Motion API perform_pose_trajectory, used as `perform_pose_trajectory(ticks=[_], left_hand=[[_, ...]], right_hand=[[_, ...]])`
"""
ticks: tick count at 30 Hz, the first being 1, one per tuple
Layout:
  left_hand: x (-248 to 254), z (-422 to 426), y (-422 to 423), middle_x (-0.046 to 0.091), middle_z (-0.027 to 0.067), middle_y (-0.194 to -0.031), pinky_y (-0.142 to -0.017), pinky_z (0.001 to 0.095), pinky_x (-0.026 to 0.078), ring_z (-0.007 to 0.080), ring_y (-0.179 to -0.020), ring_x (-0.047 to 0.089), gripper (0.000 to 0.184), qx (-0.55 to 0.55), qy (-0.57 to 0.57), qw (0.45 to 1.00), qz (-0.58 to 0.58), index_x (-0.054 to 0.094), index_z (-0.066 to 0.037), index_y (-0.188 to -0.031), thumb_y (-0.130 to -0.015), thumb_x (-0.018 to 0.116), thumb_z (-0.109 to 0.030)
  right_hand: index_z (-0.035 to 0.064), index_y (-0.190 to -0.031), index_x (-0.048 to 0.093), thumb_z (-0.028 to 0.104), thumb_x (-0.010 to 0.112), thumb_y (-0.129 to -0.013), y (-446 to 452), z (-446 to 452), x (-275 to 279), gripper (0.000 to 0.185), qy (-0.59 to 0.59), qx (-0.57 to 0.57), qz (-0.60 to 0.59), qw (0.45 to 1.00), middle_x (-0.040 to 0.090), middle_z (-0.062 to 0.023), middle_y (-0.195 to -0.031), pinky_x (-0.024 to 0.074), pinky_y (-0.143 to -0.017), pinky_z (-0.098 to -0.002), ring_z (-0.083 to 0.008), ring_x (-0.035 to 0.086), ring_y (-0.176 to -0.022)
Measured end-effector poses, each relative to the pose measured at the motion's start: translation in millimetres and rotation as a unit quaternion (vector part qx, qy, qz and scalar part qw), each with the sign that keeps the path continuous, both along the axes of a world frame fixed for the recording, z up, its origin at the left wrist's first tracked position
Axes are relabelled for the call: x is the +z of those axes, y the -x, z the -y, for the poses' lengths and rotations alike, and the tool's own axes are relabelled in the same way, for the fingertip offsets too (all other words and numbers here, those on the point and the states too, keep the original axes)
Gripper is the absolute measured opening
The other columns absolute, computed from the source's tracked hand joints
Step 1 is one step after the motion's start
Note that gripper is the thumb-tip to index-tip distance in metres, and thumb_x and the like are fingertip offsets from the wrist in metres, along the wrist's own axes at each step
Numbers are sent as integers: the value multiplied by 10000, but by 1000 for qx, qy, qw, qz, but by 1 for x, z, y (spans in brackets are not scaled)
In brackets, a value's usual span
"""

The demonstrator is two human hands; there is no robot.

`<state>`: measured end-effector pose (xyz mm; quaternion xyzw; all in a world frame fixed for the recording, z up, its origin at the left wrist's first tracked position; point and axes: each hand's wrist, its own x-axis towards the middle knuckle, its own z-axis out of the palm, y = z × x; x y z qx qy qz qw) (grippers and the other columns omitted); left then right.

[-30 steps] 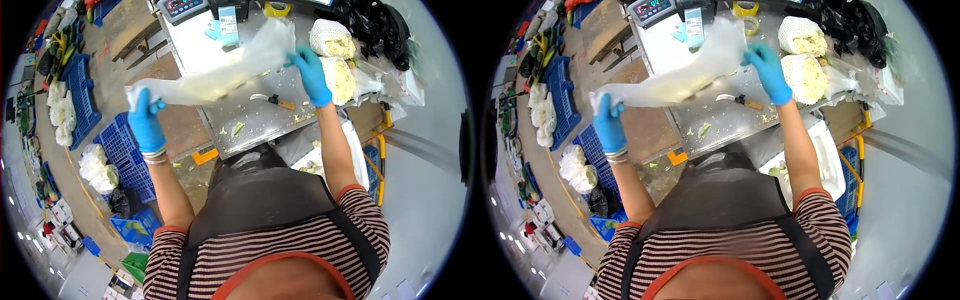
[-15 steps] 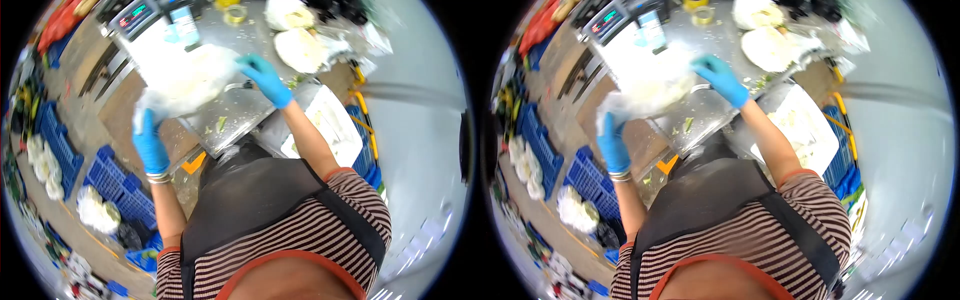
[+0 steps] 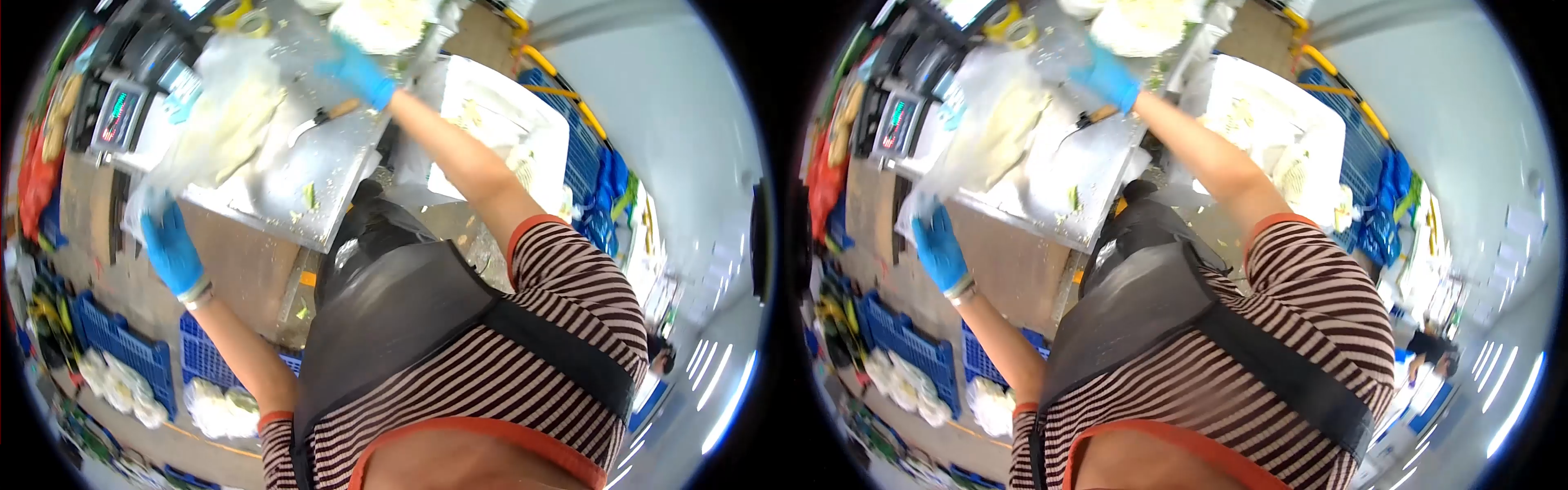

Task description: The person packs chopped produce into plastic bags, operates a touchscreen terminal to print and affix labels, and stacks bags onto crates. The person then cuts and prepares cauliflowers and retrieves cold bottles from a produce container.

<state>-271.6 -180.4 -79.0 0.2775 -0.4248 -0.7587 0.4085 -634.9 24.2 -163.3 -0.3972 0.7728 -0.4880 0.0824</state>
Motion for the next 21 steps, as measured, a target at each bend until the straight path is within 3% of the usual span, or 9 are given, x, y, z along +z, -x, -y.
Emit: perform_pose_trajectory(ticks=[1,3,4,6,10,16,17,18,21], left_hand=[[-1,-13,-2,448,178,-1425,-1112,431,322,326,-1327,417,454,-4,-19,999,26,411,27,-1390,-1015,426,-230],[2,-48,-10,388,161,-1475,-1127,422,292,320,-1359,374,487,-4,-16,995,99,362,7,-1432,-1027,393,-261],[2,-66,-16,363,152,-1495,-1129,421,282,317,-1369,361,500,3,7,990,141,345,-3,-1445,-1030,384,-278],[-8,-89,-33,296,174,-1523,-1140,436,253,320,-1360,372,537,-38,-21,977,210,305,16,-1457,-1021,401,-283],[-53,-133,-40,439,163,-1418,-1072,402,355,284,-1280,470,478,-181,-129,936,273,393,25,-1403,-1014,421,-251],[-52,-194,21,616,132,-1166,-949,301,477,207,-1080,607,343,-434,-98,850,282,543,57,-1250,-972,493,-139],[-52,-200,32,622,125,-1144,-947,298,479,205,-1081,608,329,-449,-108,838,289,552,46,-1244,-970,496,-127],[-52,-205,42,632,98,-1100,-939,288,478,183,-1051,608,292,-443,-119,838,297,586,29,-1207,-949,532,-96],[-70,-215,65,644,46,-1032,-894,260,484,127,-953,591,238,-430,-80,851,292,642,-2,-1131,-902,605,-56]], right_hand=[[6,-1322,506,437,692,-832,-4,-14,-57,679,-174,-20,-91,980,520,-188,-1339,421,-1009,-427,-320,521,-1219],[82,-1378,477,372,690,-799,-41,-34,-51,681,-261,78,-15,962,506,-179,-1356,326,-1084,-458,-366,455,-1266],[124,-1352,492,340,674,-801,-51,-36,-79,619,-269,81,-190,941,569,-141,-1246,323,-1076,-492,-350,515,-1183],[187,-1275,576,256,630,-831,-62,-33,-84,452,-312,95,-234,916,600,-120,-1170,394,-1003,-474,-304,552,-1139],[168,-1055,668,196,564,-860,-71,-37,-99,222,-336,57,-194,920,636,-103,-1010,507,-776,-429,-301,631,-946],[82,-1083,659,128,641,-811,-134,-201,-43,277,-124,-21,62,990,617,-158,-1062,485,-868,-411,-365,584,-978],[53,-1120,649,166,612,-863,-145,-244,-79,283,-152,30,-163,974,623,-164,-1133,472,-905,-406,-349,578,-1041],[32,-1139,641,210,574,-912,-160,-262,-27,296,-100,-80,201,971,631,-160,-1159,460,-926,-398,-315,580,-1073],[35,-1196,602,207,544,-951,-188,-347,-44,304,-44,-191,436,878,638,-99,-1043,477,-811,-311,-193,593,-910]])
